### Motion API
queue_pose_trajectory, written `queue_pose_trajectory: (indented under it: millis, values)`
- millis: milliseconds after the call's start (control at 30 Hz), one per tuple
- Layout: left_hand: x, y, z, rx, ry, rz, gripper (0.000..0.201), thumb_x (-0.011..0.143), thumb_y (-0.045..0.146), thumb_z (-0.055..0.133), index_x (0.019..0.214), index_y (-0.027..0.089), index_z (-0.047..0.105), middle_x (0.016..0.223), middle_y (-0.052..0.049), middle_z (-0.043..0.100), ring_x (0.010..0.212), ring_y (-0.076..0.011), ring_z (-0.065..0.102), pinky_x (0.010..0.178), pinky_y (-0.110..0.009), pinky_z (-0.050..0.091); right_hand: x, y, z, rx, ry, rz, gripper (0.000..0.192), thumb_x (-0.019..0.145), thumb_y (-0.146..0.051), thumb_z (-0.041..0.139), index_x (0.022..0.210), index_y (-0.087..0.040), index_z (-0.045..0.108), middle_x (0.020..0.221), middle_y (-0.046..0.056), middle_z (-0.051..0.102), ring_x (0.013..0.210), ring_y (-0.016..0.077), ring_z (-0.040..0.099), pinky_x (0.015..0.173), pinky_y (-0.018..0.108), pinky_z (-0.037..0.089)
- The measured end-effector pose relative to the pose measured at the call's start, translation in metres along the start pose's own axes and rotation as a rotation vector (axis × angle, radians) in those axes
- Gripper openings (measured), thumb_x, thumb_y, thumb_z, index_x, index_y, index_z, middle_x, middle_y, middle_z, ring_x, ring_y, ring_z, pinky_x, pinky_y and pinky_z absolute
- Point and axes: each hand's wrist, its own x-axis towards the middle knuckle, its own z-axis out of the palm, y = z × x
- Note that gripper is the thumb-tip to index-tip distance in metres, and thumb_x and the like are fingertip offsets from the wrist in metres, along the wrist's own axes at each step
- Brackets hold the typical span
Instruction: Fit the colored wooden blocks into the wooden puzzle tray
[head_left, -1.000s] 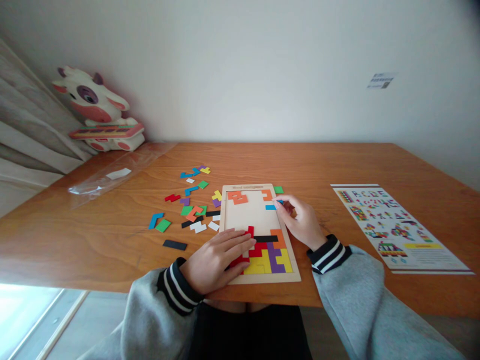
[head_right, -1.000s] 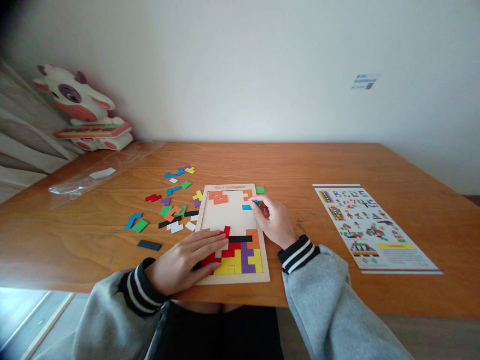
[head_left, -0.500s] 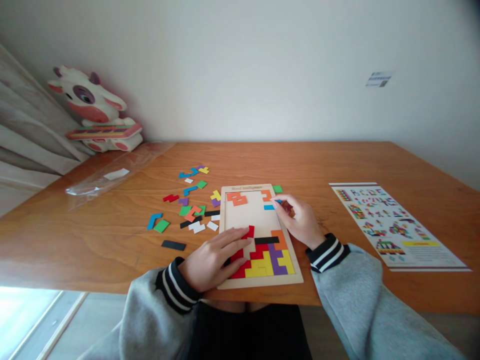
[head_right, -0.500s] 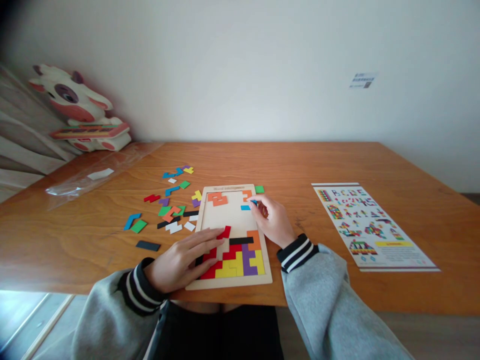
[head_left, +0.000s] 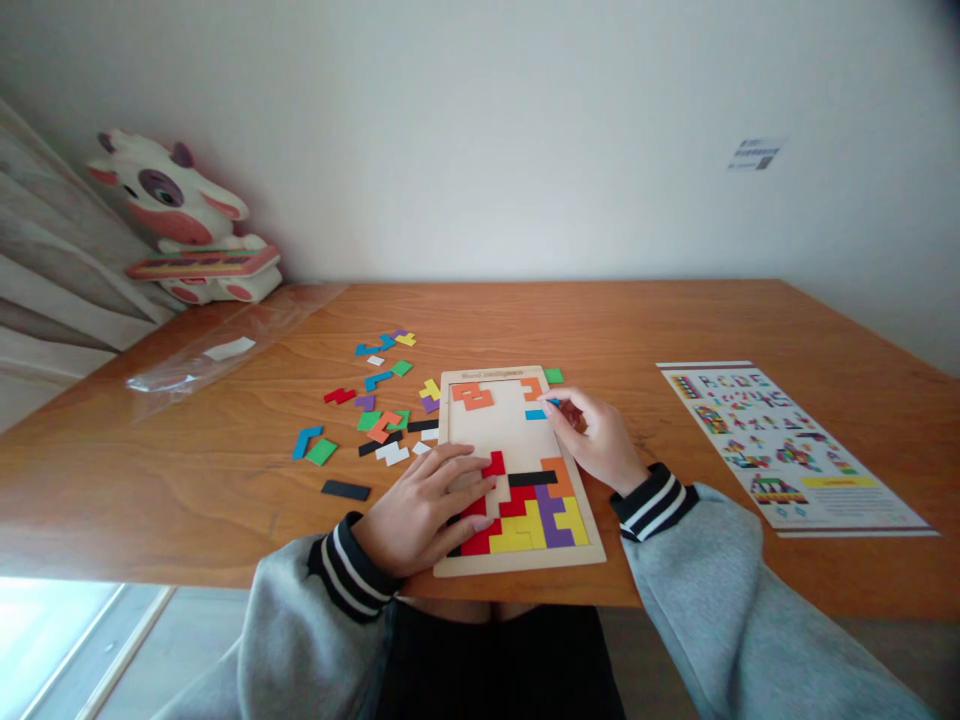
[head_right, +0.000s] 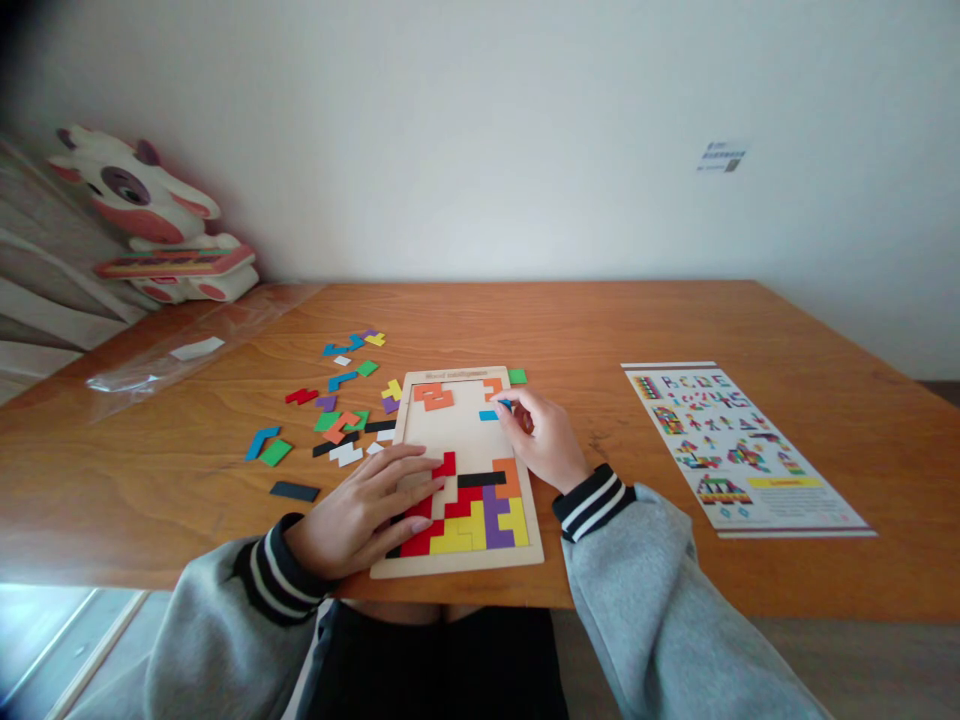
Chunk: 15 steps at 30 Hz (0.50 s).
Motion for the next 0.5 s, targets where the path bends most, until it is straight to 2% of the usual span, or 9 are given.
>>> queue_pose_trajectory:
  millis: [333,500]
  values:
    - [0.0009,-0.0006,-0.0015,0.051,-0.039,0.054,0.036,0.099,0.032,0.051,0.131,0.018,0.061,0.133,-0.014,0.062,0.127,-0.0313,0.05,0.104,-0.053,0.049,0.0008,0.0003,-0.0003,0.014,0.005,-0.008,0.019,0.096,-0.036,0.055,0.101,-0.022,0.068,0.078,0.003,0.069,0.067,0.0169,0.062,0.062,0.03,0.049]
    - [0.0005,-0.0011,0.0003,0.056,-0.036,0.035,0.038,0.1,0.035,0.051,0.133,0.02,0.06,0.137,-0.014,0.058,0.13,-0.0323,0.046,0.104,-0.054,0.048,0.0005,-0.0005,0.0003,0.016,0.001,-0.003,0.02,0.096,-0.036,0.055,0.1,-0.021,0.068,0.077,0.003,0.069,0.068,0.0173,0.063,0.063,0.03,0.049]
